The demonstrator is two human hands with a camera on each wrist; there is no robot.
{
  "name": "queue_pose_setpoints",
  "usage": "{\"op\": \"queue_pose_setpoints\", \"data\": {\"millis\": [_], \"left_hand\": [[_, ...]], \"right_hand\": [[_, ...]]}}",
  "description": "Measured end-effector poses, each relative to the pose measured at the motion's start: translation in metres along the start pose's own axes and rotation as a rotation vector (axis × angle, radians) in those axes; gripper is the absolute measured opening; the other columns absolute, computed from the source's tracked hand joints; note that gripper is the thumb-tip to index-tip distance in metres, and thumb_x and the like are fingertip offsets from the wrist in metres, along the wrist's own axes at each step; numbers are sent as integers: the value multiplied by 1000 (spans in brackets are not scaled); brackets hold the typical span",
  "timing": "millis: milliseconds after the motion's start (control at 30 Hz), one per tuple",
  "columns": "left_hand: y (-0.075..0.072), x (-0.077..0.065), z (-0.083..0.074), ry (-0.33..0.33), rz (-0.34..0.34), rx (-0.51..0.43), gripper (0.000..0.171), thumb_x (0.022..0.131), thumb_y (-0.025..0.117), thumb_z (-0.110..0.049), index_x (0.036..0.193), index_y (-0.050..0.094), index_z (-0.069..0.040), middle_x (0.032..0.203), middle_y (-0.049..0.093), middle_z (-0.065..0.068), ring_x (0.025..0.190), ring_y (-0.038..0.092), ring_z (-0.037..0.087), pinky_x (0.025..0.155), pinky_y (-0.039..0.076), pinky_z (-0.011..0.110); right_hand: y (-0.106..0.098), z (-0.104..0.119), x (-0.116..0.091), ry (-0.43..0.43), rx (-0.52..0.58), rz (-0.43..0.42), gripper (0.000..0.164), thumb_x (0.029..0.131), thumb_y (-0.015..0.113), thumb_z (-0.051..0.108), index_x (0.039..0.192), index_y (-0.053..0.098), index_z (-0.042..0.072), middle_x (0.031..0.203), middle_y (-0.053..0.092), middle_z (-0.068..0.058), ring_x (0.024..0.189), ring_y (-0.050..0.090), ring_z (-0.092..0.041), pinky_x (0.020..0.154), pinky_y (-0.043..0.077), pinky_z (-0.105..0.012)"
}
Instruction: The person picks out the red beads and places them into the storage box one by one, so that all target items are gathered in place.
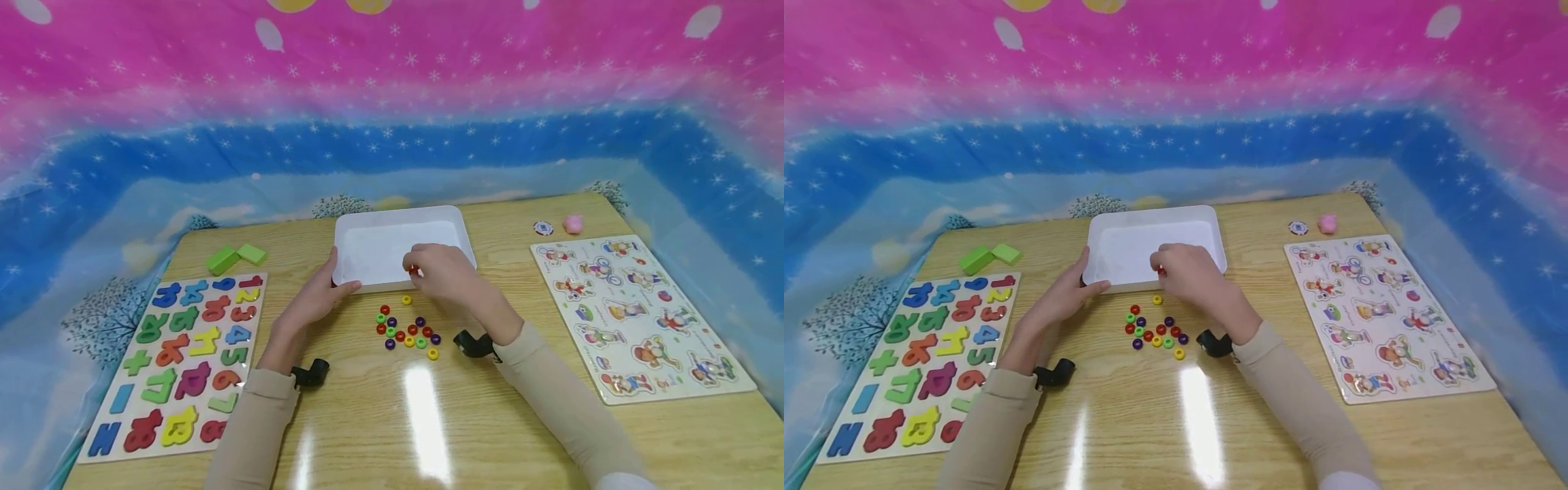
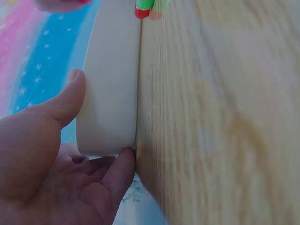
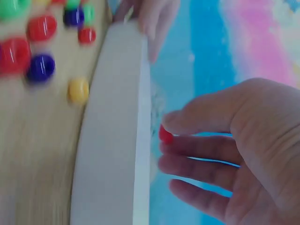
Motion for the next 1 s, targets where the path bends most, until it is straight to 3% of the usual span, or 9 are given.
{"op": "queue_pose_setpoints", "data": {"millis": [200,433,700,1000], "left_hand": [[-2,-1,1,5,-5,9,91,90,52,-47,148,-13,-22,158,1,0,145,9,20,115,21,46],[-1,0,1,1,-9,20,89,91,52,-44,148,-12,-21,158,2,0,145,9,20,115,21,46],[1,1,0,11,-8,15,89,91,53,-45,149,-11,-21,158,3,0,145,11,20,114,22,46],[0,1,0,3,-14,21,89,91,53,-44,148,-11,-22,158,3,0,145,10,20,115,21,46]], "right_hand": [[0,-34,20,70,-21,-81,15,85,62,13,96,71,14,91,67,-1,79,61,-18,64,50,-32],[16,-61,29,136,-33,-74,18,87,58,11,99,71,13,95,69,-4,86,61,-21,73,51,-36],[28,-66,33,120,-77,-63,17,86,56,7,89,71,14,85,69,-3,74,54,-22,65,44,-32],[24,-62,31,149,-51,-36,18,87,59,12,100,71,14,98,70,-4,86,61,-22,73,50,-35]]}}
Point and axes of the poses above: each hand's wrist, its own x-axis towards the middle knuckle, its own y-axis out of the palm, z = x × y, the point moved 8 cm from there along x, towards the middle knuckle
